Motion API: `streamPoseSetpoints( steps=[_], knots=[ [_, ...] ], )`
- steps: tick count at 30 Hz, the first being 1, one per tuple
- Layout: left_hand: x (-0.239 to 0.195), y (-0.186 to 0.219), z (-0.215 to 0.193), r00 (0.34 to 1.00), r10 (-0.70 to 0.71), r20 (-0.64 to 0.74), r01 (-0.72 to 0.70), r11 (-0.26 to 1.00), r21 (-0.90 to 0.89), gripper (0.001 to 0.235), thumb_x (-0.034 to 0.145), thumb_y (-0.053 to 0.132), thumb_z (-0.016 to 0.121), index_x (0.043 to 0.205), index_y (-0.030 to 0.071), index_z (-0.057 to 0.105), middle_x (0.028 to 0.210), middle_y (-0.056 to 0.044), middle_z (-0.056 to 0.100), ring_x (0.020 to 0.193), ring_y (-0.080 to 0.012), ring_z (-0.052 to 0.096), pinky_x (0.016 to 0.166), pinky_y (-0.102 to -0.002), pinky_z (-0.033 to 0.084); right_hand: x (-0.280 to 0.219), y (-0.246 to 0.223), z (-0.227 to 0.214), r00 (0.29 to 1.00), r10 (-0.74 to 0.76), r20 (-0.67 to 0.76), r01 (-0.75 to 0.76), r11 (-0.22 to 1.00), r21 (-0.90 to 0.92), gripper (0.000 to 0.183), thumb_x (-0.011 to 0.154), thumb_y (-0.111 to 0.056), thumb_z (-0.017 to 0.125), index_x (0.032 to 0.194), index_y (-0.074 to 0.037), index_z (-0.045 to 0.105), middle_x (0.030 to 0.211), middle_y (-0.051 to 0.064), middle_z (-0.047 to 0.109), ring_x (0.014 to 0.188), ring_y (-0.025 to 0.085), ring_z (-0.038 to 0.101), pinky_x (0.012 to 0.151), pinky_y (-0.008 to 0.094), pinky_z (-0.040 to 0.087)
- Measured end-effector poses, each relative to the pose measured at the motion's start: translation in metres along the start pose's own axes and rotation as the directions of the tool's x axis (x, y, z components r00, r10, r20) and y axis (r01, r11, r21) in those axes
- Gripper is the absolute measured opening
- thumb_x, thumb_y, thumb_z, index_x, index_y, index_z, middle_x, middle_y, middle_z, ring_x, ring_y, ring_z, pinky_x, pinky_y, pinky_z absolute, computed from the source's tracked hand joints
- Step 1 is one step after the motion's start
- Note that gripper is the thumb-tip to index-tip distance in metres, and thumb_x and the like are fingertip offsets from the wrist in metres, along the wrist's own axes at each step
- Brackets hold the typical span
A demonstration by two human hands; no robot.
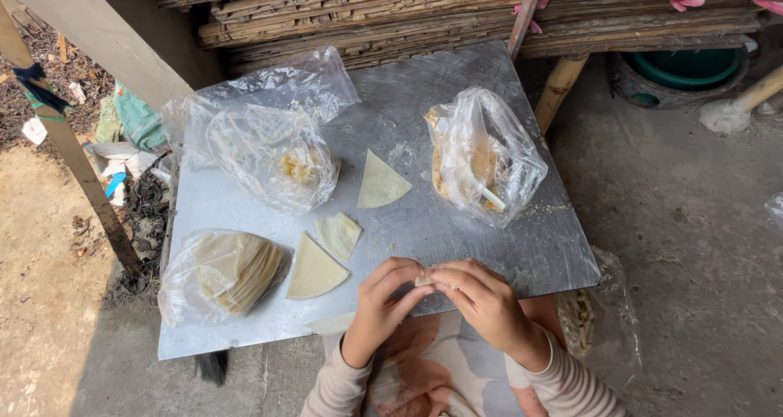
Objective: The person assembles triangular pastry pockets by placing a granular filling onto flat dough pieces, folding them into triangles, and sealing the edges. The person uses a plastic spoon to transfer filling and handles the dough by hand.
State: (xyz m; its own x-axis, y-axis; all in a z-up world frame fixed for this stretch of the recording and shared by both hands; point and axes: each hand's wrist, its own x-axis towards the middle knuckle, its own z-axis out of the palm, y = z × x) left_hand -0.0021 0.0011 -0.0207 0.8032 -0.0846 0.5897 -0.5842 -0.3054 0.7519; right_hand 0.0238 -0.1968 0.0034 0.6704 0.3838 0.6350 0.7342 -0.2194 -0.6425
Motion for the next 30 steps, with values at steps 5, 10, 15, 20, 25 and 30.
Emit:
streamPoseSetpoints(
  steps=[5, 10, 15, 20, 25, 30],
  knots=[
    [0.003, 0.005, -0.001, 0.998, -0.07, -0.005, 0.07, 0.998, 0.011, 0.026, 0.086, 0.005, 0.081, 0.109, 0.001, 0.07, 0.108, -0.012, 0.071, 0.094, -0.0252, 0.071, 0.081, -0.033, 0.058, 0.005, -0.001, -0.002, 0.998, 0.069, 0.013, -0.067, 0.995, -0.071, 0.025, 0.087, 0.0, 0.075, 0.111, -0.002, 0.069, 0.111, 0.012, 0.074, 0.098, 0.025, 0.075, 0.08, 0.032, 0.061],
    [0.011, 0.007, 0.0, 0.969, -0.212, -0.124, 0.225, 0.969, 0.098, 0.022, 0.089, 0.003, 0.077, 0.108, 0.0, 0.068, 0.103, -0.011, 0.071, 0.083, -0.0219, 0.068, 0.074, -0.032, 0.056, 0.036, 0.002, -0.021, 0.996, 0.083, 0.044, -0.071, 0.972, -0.224, 0.027, 0.091, -0.002, 0.07, 0.118, 0.0, 0.069, 0.117, 0.014, 0.069, 0.104, 0.03, 0.072, 0.084, 0.037, 0.059],
    [0.015, 0.003, 0.004, 0.941, -0.315, -0.122, 0.328, 0.938, 0.114, 0.018, 0.09, 0.002, 0.073, 0.108, 0.001, 0.068, 0.1, -0.011, 0.069, 0.078, -0.0195, 0.069, 0.069, -0.029, 0.056, 0.083, 0.012, -0.028, 0.986, 0.035, 0.165, 0.051, 0.871, -0.489, 0.029, 0.09, -0.003, 0.067, 0.119, 0.0, 0.071, 0.119, 0.012, 0.065, 0.107, 0.031, 0.062, 0.09, 0.042, 0.052],
    [0.015, 0.0, 0.005, 0.929, -0.34, -0.146, 0.358, 0.925, 0.128, 0.019, 0.09, 0.002, 0.073, 0.109, 0.001, 0.069, 0.097, -0.011, 0.069, 0.073, -0.0196, 0.067, 0.067, -0.03, 0.055, 0.112, 0.022, -0.021, 0.977, -0.069, 0.2, 0.184, 0.744, -0.642, 0.03, 0.085, -0.003, 0.066, 0.113, -0.005, 0.077, 0.125, 0.01, 0.061, 0.11, 0.029, 0.053, 0.099, 0.042, 0.043],
    [0.015, -0.002, 0.006, 0.923, -0.353, -0.151, 0.374, 0.915, 0.15, 0.02, 0.09, 0.002, 0.073, 0.11, 0.001, 0.069, 0.096, -0.011, 0.068, 0.071, -0.0197, 0.067, 0.066, -0.03, 0.055, 0.128, 0.048, 0.011, 0.962, -0.077, 0.263, 0.237, 0.715, -0.657, 0.031, 0.086, -0.002, 0.064, 0.112, -0.006, 0.079, 0.128, 0.008, 0.062, 0.112, 0.025, 0.054, 0.095, 0.038, 0.042],
    [0.015, -0.002, 0.006, 0.926, -0.344, -0.158, 0.366, 0.92, 0.142, 0.02, 0.091, 0.002, 0.072, 0.111, 0.0, 0.068, 0.098, -0.012, 0.069, 0.073, -0.0201, 0.069, 0.067, -0.03, 0.056, 0.149, 0.095, 0.04, 0.953, -0.086, 0.29, 0.285, 0.576, -0.766, 0.025, 0.09, -0.013, 0.067, 0.111, -0.011, 0.08, 0.124, 0.007, 0.062, 0.108, 0.024, 0.054, 0.092, 0.037, 0.041]
  ],
)
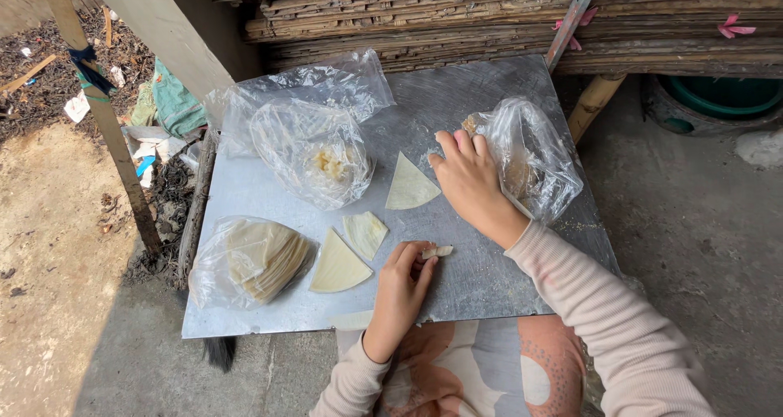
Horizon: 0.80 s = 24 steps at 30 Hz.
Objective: The person assembles triangular pastry pockets by placing a granular filling onto flat dough pieces, folding them into triangles, and sealing the edges. The person uses a plastic spoon to transfer filling and handles the dough by hand.
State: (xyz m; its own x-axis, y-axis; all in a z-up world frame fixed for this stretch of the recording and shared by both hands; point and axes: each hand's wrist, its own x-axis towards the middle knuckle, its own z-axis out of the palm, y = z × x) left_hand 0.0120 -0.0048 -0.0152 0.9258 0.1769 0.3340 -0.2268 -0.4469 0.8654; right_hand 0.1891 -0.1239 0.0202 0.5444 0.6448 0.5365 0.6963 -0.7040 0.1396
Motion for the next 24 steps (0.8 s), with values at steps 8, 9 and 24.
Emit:
streamPoseSetpoints(
  steps=[8, 9, 24],
  knots=[
    [0.0, 0.006, -0.005, 1.0, 0.0, 0.01, 0.0, 1.0, 0.011, 0.021, 0.091, 0.003, 0.071, 0.112, -0.001, 0.069, 0.102, -0.012, 0.07, 0.076, -0.0212, 0.071, 0.069, -0.03, 0.057, 0.005, 0.023, 0.053, 1.0, 0.006, 0.013, -0.007, 1.0, 0.026, 0.029, 0.092, -0.013, 0.064, 0.114, -0.021, 0.081, 0.118, 0.006, 0.062, 0.107, 0.023, 0.052, 0.095, 0.038, 0.04],
    [0.0, 0.006, -0.005, 1.0, -0.008, 0.014, 0.008, 1.0, 0.012, 0.021, 0.091, 0.003, 0.071, 0.112, -0.001, 0.069, 0.101, -0.012, 0.07, 0.076, -0.0213, 0.071, 0.068, -0.03, 0.057, 0.003, 0.026, 0.055, 0.999, 0.016, 0.034, -0.018, 0.998, 0.067, 0.03, 0.092, -0.01, 0.064, 0.113, -0.021, 0.082, 0.117, 0.005, 0.062, 0.107, 0.023, 0.052, 0.095, 0.038, 0.039],
    [0.0, 0.004, -0.004, 1.0, -0.012, 0.007, 0.012, 1.0, -0.01, 0.022, 0.091, 0.002, 0.072, 0.112, -0.001, 0.069, 0.102, -0.012, 0.07, 0.078, -0.0209, 0.072, 0.07, -0.03, 0.058, 0.003, 0.024, 0.046, 0.998, 0.041, 0.051, -0.052, 0.971, 0.235, 0.047, 0.081, 0.007, 0.062, 0.115, -0.017, 0.082, 0.133, 0.009, 0.058, 0.113, 0.027, 0.051, 0.102, 0.04, 0.039]
  ],
)
